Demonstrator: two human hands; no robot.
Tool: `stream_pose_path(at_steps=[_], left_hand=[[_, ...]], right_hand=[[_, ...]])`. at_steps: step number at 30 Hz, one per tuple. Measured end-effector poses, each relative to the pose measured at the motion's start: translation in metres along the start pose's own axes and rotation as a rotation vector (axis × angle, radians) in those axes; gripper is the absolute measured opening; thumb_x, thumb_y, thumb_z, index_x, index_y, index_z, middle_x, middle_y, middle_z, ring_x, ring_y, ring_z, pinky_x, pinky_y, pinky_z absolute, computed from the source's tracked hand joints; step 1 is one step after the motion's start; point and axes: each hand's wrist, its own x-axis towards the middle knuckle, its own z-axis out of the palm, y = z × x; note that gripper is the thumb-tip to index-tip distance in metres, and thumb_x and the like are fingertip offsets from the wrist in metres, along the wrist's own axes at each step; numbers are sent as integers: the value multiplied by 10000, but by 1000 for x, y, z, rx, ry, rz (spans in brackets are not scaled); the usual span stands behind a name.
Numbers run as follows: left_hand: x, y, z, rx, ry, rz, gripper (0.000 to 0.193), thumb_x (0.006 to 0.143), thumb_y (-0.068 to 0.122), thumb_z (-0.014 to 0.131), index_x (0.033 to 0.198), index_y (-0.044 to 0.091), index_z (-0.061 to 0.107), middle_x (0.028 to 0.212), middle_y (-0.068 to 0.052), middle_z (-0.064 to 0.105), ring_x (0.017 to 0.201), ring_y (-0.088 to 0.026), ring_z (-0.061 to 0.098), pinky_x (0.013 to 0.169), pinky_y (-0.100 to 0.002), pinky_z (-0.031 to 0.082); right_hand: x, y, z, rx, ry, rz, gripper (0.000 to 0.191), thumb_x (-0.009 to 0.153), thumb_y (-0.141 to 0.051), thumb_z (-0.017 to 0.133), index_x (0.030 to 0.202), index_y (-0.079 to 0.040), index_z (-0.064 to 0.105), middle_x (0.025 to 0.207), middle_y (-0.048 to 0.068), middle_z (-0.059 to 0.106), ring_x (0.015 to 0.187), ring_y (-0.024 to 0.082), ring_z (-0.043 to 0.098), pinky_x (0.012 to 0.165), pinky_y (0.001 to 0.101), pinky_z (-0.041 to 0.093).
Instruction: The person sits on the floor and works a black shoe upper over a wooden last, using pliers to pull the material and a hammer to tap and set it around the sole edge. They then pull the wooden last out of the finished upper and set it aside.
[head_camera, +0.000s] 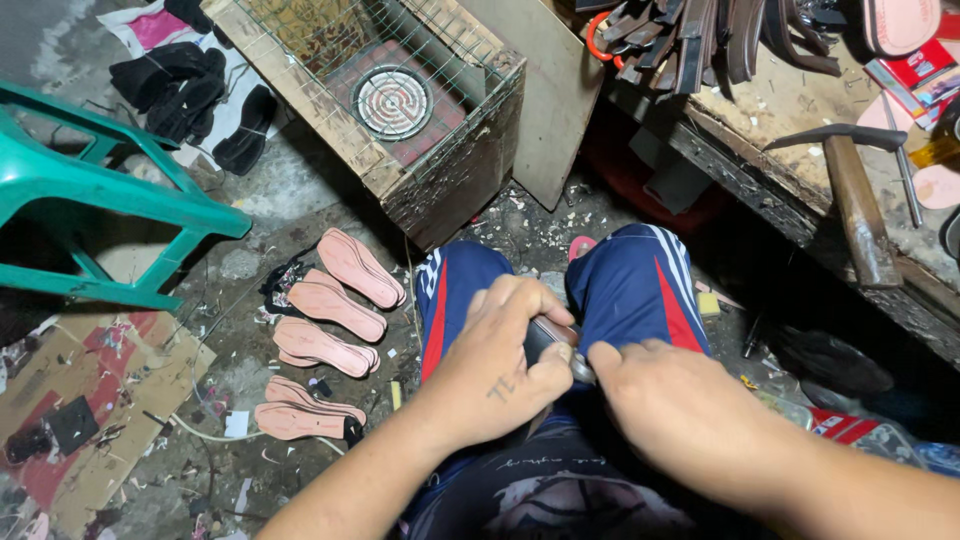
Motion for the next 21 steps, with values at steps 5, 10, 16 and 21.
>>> stream_pose_path(at_steps=[5,10,16,21], left_hand=[[-4,2,8,151,81,-9,412,776,114,664,1160,51,531,1145,-171,540,1060,-390,517,952,-472,442],[-9,1,12,167,66,19,439,779,124,670,1184,52,516,1162,-182,514,1059,-403,510,945,-495,447],[-9,-4,10,167,102,71,437,825,156,669,1214,51,498,1174,-179,515,1074,-399,508,974,-495,442],[-12,-7,6,116,62,93,412,845,161,658,1219,62,516,1189,-173,518,1125,-392,514,1024,-478,432]], right_hand=[[17,15,-10,237,-240,101,357,880,-377,696,1100,-118,587,869,162,692,879,368,675,775,475,515],[23,35,-19,447,-484,37,427,883,-379,683,1250,-170,626,907,131,732,846,328,714,762,422,536],[27,25,-21,450,-523,110,378,893,-431,703,1140,-150,647,805,91,699,729,258,684,700,393,538],[29,20,-9,658,-689,307,338,939,-390,683,892,-62,615,614,10,601,549,123,582,567,331,504]])
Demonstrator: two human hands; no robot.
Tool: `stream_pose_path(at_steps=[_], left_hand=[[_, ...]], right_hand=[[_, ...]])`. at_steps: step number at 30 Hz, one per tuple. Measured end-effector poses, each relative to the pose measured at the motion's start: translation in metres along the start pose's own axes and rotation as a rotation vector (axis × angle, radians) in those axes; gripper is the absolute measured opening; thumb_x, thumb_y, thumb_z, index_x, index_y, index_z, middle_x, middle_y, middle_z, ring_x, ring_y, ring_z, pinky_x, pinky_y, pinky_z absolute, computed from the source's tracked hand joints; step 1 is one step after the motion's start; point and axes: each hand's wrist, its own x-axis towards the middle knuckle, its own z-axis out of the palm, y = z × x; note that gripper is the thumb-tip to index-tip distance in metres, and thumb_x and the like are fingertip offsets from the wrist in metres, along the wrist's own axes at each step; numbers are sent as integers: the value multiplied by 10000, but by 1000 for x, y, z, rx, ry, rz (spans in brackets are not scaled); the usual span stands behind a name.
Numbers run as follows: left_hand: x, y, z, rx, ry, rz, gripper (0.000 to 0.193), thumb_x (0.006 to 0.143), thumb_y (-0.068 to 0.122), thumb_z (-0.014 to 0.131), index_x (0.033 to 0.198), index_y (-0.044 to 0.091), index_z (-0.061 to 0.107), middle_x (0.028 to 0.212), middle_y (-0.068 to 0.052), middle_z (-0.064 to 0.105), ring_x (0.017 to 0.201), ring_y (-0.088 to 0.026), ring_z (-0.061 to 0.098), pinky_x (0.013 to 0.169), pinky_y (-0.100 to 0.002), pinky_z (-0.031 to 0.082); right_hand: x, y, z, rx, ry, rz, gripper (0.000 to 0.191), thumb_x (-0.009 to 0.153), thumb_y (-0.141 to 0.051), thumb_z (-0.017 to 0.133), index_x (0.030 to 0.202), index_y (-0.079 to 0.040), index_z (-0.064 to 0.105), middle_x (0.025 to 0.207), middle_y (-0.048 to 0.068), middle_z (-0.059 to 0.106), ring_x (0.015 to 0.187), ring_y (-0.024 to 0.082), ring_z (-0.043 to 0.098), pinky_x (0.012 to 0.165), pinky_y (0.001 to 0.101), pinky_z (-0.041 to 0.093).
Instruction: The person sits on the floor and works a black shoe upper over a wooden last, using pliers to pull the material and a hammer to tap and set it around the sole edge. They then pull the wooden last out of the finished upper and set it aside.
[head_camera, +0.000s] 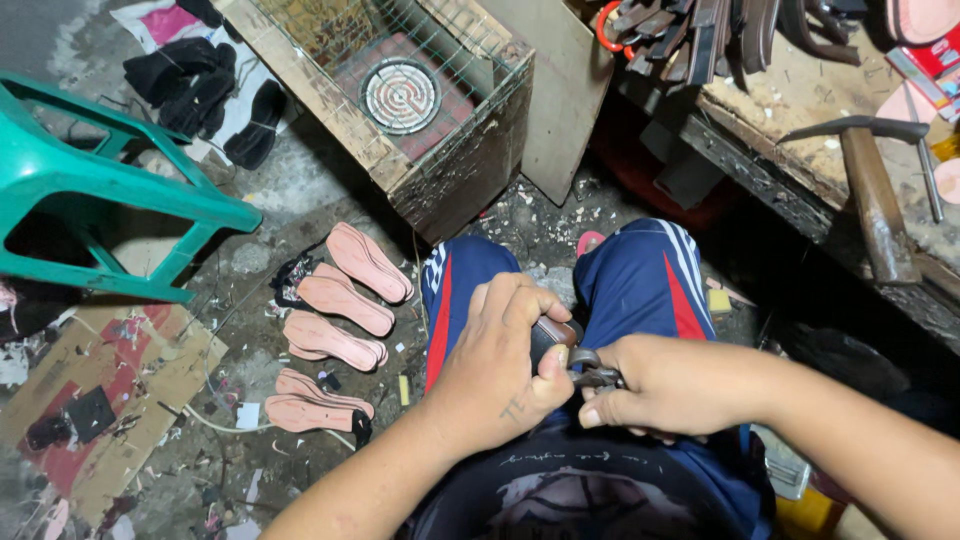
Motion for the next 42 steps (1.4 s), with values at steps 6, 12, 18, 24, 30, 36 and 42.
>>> stream_pose_path(at_steps=[6,12,18,24,30,36,42], left_hand=[[3,-6,6,-72,28,-104,331,907,192,684,1185,73,547,1198,-163,541,1119,-367,532,1021,-458,436],[7,-18,14,-14,106,-56,432,826,167,720,1201,81,523,1197,-176,534,1097,-385,519,999,-467,440],[10,-24,26,-2,109,-15,615,770,166,757,1317,95,485,1354,-229,483,1242,-435,488,1082,-486,418],[41,-26,22,-97,-40,47,791,757,159,799,1481,153,480,1455,-225,452,1363,-413,488,1158,-465,409],[107,-49,34,-570,-605,130,845,729,161,734,1524,121,448,1375,-198,603,1295,-359,596,1129,-421,459],[105,-48,55,135,-619,-334,726,807,401,768,1438,137,525,1274,-173,688,1188,-345,646,994,-445,497],[54,-34,67,444,-124,-119,928,702,404,872,1408,-40,466,1149,-173,604,1009,-351,581,848,-463,426]], right_hand=[[27,26,4,128,-16,-284,370,959,-344,677,863,10,632,663,45,653,597,175,610,607,353,524],[23,74,38,-414,378,-150,570,837,-483,683,1256,-102,623,1160,113,667,1062,342,625,883,437,493],[-1,119,43,-387,459,-205,579,895,-535,737,1283,-106,706,1187,75,687,1180,273,605,986,394,484],[-19,194,-45,-654,1362,308,603,882,-427,770,1305,-4,689,1201,247,638,1160,419,609,1010,499,505],[6,261,-102,-555,1519,298,785,772,-328,827,1404,75,598,1193,330,601,1054,490,611,890,520,513],[1,265,-52,-187,1660,-123,518,1032,-252,717,1398,80,560,1228,279,642,1157,352,634,1045,461,495],[29,228,41,778,1097,-165,234,938,-182,625,1118,-32,610,825,103,649,622,201,627,582,368,519]])
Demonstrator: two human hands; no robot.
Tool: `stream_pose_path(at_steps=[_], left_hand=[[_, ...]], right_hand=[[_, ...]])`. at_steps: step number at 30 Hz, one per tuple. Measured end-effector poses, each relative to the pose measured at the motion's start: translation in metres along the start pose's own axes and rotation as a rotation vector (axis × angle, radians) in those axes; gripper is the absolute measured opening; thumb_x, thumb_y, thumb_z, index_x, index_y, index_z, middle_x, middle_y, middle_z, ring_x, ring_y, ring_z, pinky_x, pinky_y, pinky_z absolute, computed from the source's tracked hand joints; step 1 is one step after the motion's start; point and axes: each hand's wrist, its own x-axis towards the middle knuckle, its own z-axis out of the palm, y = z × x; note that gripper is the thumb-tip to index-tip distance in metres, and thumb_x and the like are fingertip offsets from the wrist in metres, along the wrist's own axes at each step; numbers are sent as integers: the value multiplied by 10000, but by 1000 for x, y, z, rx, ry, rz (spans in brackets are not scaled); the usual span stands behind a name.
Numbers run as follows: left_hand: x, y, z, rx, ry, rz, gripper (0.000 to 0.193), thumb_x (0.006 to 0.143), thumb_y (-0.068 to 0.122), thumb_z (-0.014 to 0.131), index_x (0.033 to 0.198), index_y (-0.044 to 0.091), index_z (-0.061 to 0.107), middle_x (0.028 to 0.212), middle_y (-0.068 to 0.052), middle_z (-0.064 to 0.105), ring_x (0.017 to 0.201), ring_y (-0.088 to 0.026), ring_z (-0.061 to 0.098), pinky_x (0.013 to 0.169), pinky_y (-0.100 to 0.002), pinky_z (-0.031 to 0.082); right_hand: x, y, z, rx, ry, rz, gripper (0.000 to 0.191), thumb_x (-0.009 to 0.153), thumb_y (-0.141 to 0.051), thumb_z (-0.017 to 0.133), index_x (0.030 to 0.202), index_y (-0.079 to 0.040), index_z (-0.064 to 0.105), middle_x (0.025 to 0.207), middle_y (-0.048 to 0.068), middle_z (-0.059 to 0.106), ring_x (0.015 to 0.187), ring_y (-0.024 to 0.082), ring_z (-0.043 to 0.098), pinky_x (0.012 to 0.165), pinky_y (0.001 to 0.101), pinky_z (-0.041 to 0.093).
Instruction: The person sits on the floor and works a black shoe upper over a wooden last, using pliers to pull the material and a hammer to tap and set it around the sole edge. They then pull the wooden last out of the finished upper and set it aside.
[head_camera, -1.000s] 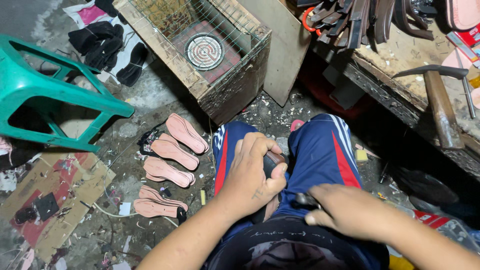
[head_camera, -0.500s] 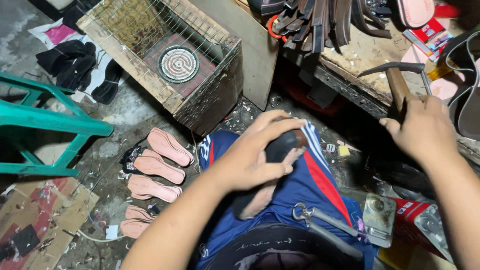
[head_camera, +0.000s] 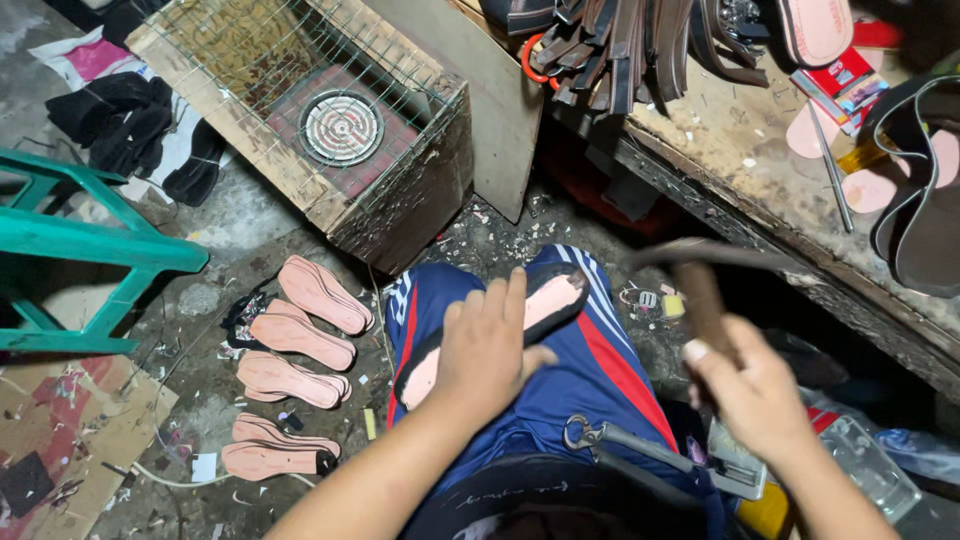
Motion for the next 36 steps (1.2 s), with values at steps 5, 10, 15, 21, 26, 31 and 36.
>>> stream_pose_path(at_steps=[5,10,15,21,26,31,36], left_hand=[[1,-16,-5,-9,19,212,867,627,273,874,1377,16,524,1067,-106,591,947,-295,577,795,-432,426],[5,-18,-7,-6,1,206,856,622,270,884,1365,27,536,1053,-89,591,933,-280,578,800,-419,429],[4,-17,-5,39,6,209,842,618,280,884,1346,28,543,1048,-90,593,917,-278,580,775,-420,422],[1,-19,-5,8,27,211,825,625,272,879,1345,32,556,1072,-83,599,931,-270,586,787,-416,427],[1,-23,-5,-32,93,240,816,606,265,879,1319,27,563,1112,-88,613,939,-272,594,804,-416,431],[-3,-24,-3,-35,58,217,808,619,264,886,1317,19,558,1107,-87,620,948,-273,599,814,-422,433],[1,-26,-1,-148,114,211,851,600,268,886,1344,30,550,1147,-104,635,1021,-297,611,865,-430,436]], right_hand=[[-53,-59,5,73,58,-123,240,940,-172,567,1110,-23,651,896,86,703,723,163,660,694,325,547],[-49,-96,33,-514,24,-362,354,996,-363,617,1062,-16,628,948,169,708,916,307,683,966,437,524],[-45,-99,39,-811,-47,-97,460,875,-469,689,1134,-89,663,880,183,740,850,354,717,739,449,571],[-45,-86,38,627,-206,-819,487,970,-462,665,1228,-50,645,921,175,718,816,290,707,699,393,612],[-44,-96,43,-825,-49,-230,492,843,-497,694,1139,-107,643,842,178,734,790,362,724,693,432,568],[-58,-113,51,-438,-42,-321,438,923,-408,709,1119,-35,590,888,247,657,807,478,644,712,513,529],[-31,-98,56,-936,-192,-64,443,870,-497,783,1079,-128,653,847,161,716,865,350,710,772,404,547]])
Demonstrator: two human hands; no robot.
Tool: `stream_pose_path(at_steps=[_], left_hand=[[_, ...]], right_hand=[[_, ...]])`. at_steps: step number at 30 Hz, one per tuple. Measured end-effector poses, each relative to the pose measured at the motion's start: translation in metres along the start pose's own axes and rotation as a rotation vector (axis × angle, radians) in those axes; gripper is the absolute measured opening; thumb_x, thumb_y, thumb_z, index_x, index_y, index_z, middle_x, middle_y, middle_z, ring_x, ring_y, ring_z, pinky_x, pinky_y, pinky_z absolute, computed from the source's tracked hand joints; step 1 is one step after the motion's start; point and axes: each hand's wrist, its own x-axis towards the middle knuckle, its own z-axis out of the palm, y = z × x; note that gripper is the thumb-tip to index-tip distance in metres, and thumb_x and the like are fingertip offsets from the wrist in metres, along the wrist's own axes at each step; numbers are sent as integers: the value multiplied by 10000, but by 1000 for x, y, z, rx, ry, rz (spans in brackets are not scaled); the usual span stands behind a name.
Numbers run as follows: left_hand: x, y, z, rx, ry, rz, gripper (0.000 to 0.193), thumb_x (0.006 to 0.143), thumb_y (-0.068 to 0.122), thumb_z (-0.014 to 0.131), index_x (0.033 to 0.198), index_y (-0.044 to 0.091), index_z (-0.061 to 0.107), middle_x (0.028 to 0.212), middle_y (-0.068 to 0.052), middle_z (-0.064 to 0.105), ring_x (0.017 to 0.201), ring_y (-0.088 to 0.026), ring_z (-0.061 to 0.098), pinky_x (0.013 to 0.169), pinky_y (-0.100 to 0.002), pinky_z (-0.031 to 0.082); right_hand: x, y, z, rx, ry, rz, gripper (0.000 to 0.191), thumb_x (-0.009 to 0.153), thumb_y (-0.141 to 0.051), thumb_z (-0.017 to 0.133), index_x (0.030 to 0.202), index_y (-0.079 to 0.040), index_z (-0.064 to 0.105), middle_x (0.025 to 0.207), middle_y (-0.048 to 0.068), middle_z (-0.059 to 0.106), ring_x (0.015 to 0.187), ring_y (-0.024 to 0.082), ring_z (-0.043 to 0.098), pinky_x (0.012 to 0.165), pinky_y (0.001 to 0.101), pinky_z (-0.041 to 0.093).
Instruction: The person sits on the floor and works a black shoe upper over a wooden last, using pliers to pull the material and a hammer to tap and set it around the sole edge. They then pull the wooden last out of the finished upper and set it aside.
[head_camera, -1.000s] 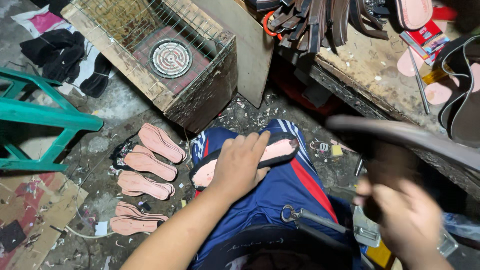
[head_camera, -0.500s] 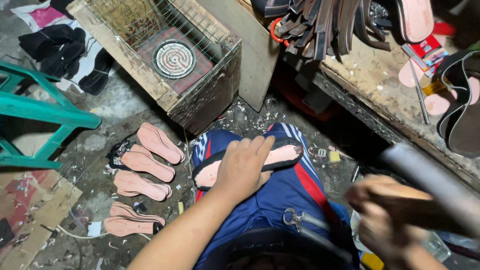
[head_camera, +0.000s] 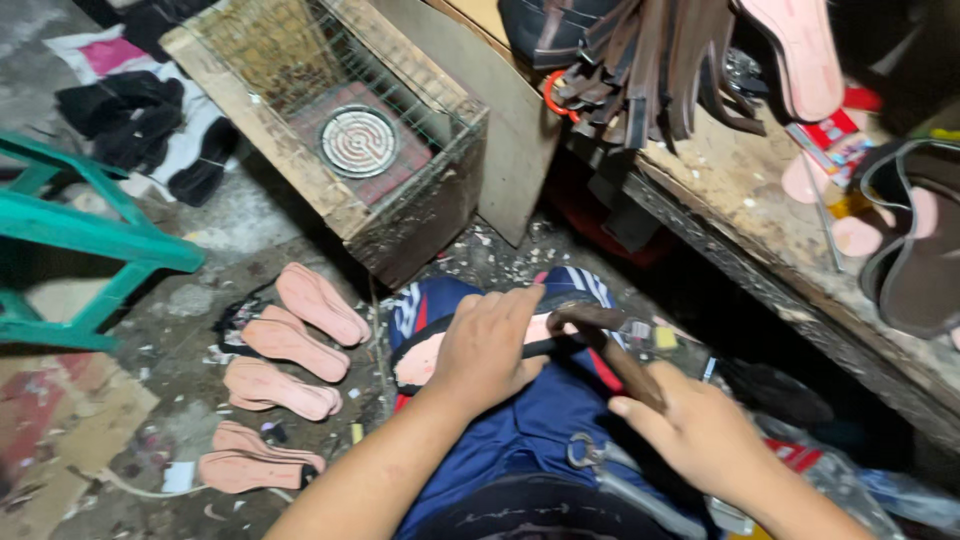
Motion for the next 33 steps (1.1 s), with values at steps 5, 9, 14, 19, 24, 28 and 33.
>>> stream_pose_path(at_steps=[5,9,14,19,24,28,33], left_hand=[[7,-17,-3,-35,-194,-56,870,639,329,873,1417,101,557,1127,-96,660,1031,-312,619,876,-437,437],[22,-14,13,75,-208,-142,877,640,466,855,1323,9,548,1146,-145,649,1050,-345,611,876,-474,437],[42,-13,21,103,-411,-330,775,702,617,806,1149,16,609,1095,-184,681,1076,-353,643,936,-484,479],[54,-22,16,48,-479,-358,735,698,608,804,1100,12,650,1043,-194,714,999,-376,688,901,-467,526],[59,-25,18,40,-507,-350,768,705,599,804,1168,7,643,1067,-201,710,1019,-371,685,911,-461,526],[54,-20,18,36,-419,-297,761,694,570,814,1171,4,635,1102,-169,707,1069,-336,671,929,-468,486],[42,-14,17,79,-374,-275,734,696,544,836,1149,9,618,1105,-155,685,1095,-326,634,938,-458,452]], right_hand=[[0,43,21,471,431,-534,509,910,-250,631,1327,16,512,1044,200,622,963,292,619,844,327,480],[7,46,37,729,495,-481,393,974,-125,662,1324,47,615,1224,151,671,1116,202,611,994,327,456],[13,34,34,561,392,-246,364,959,-121,651,1313,-37,648,1010,105,725,801,196,686,780,315,552],[21,28,35,303,678,-634,363,947,-90,657,1303,-22,630,1125,146,700,974,275,697,886,337,530],[46,11,44,208,668,-610,392,919,-69,698,1307,-37,648,997,164,673,859,325,671,753,372,538],[53,-15,8,71,511,-476,385,919,-148,733,1290,-69,664,883,165,654,802,348,661,735,402,533],[20,-33,-56,150,542,-626,368,959,-185,675,1301,-55,631,1059,155,702,881,284,709,789,359,556]])
